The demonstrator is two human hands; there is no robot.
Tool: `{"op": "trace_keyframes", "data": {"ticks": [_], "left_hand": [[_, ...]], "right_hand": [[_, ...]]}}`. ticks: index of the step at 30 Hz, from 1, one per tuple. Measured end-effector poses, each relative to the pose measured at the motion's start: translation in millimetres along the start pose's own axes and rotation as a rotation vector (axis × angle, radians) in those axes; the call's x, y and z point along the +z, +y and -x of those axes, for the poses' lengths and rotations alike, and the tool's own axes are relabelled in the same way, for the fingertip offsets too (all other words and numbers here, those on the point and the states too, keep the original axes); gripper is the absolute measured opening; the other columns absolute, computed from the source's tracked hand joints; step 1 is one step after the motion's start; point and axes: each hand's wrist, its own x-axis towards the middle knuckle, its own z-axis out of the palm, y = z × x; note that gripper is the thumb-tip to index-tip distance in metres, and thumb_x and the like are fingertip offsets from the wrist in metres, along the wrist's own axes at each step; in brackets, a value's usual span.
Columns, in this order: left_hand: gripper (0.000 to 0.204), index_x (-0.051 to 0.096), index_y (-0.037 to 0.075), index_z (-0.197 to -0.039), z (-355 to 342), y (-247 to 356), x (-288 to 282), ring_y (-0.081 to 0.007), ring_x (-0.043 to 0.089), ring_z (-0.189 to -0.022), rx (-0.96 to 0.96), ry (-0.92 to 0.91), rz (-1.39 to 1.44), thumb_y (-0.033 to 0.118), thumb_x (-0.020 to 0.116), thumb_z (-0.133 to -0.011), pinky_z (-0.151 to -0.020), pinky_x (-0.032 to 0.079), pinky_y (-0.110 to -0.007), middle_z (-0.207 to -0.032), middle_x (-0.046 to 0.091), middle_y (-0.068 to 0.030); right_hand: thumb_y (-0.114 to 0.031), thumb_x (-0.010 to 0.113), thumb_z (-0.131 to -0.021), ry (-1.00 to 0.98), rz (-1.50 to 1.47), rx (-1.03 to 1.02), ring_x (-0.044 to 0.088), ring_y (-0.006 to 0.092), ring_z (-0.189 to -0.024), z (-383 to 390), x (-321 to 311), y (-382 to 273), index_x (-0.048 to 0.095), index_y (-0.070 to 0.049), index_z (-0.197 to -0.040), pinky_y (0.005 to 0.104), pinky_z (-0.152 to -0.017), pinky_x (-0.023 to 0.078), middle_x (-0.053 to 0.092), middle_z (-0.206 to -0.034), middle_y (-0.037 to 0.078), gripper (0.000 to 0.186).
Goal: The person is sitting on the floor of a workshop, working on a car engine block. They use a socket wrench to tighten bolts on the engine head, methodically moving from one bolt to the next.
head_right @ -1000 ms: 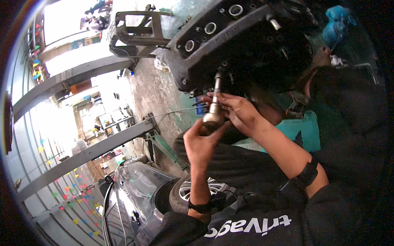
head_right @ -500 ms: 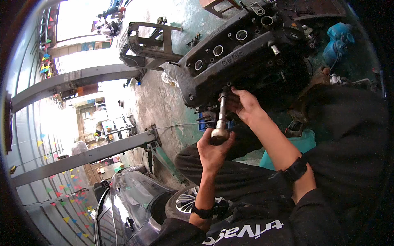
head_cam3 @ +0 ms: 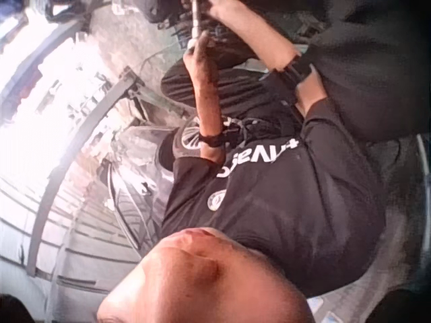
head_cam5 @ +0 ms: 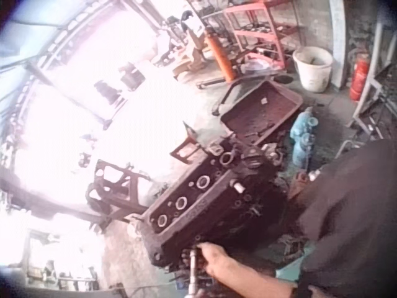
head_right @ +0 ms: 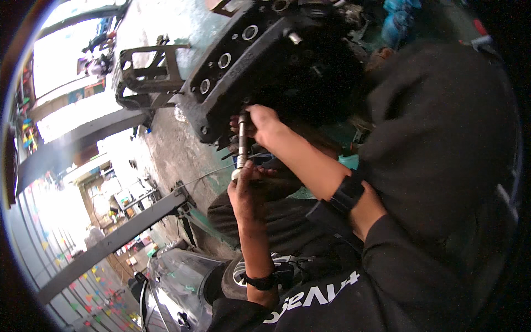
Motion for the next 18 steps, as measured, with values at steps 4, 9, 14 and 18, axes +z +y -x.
{"op": "trace_keyframes", "data": {"ticks": [4,9,14,18], "left_hand": [[0.021,0.057,-0.004,-0.085,-2.7,2.9,0.2,-0.021,0.062,-0.068,-0.021,-0.037,0.066,0.015,0.064,-0.088,-0.07,0.053,-0.034,-0.076,0.061,-0.01],[0.015,0.059,-0.005,-0.085,2.0,-4.5,-14.4,-0.0193,0.062,-0.069,0.083,-0.074,-0.017,0.009,0.063,-0.088,-0.073,0.052,-0.033,-0.077,0.062,-0.0093],[0.01,0.059,-0.005,-0.088,14.1,-17.5,-39.0,-0.019,0.062,-0.071,0.119,-0.012,-0.155,0.005,0.063,-0.085,-0.075,0.051,-0.033,-0.077,0.063,-0.0097],[0.012,0.057,-0.003,-0.086,22.4,-22.8,-51.6,-0.0188,0.06,-0.069,0.121,0.023,-0.037,0.007,0.064,-0.083,-0.075,0.05,-0.034,-0.075,0.061,-0.0093]], "right_hand": [[-0.018,0.043,-0.096,0.095,-0.029,-0.016,0.068,0.0332,-0.076,2.2,9.5,-2.5,0.052,0.006,-0.105,0.0419,-0.069,0.06,0.066,-0.093,0.022,0.028],[-0.021,0.052,-0.093,0.1,-0.018,-0.054,0.068,0.0268,-0.072,13.9,9.8,7.9,0.058,0.003,-0.093,0.0358,-0.064,0.058,0.068,-0.083,0.017,0.024],[-0.015,0.056,-0.09,0.032,-0.043,-0.101,0.068,0.0266,-0.073,20.5,3.8,22.4,0.059,0.003,-0.093,0.0363,-0.067,0.058,0.068,-0.085,0.018,0.019],[-0.014,0.058,-0.089,0.049,0.021,-0.114,0.069,0.0257,-0.074,24.8,4.6,36.1,0.059,0.004,-0.094,0.0346,-0.065,0.058,0.069,-0.087,0.017,0.018]]}}
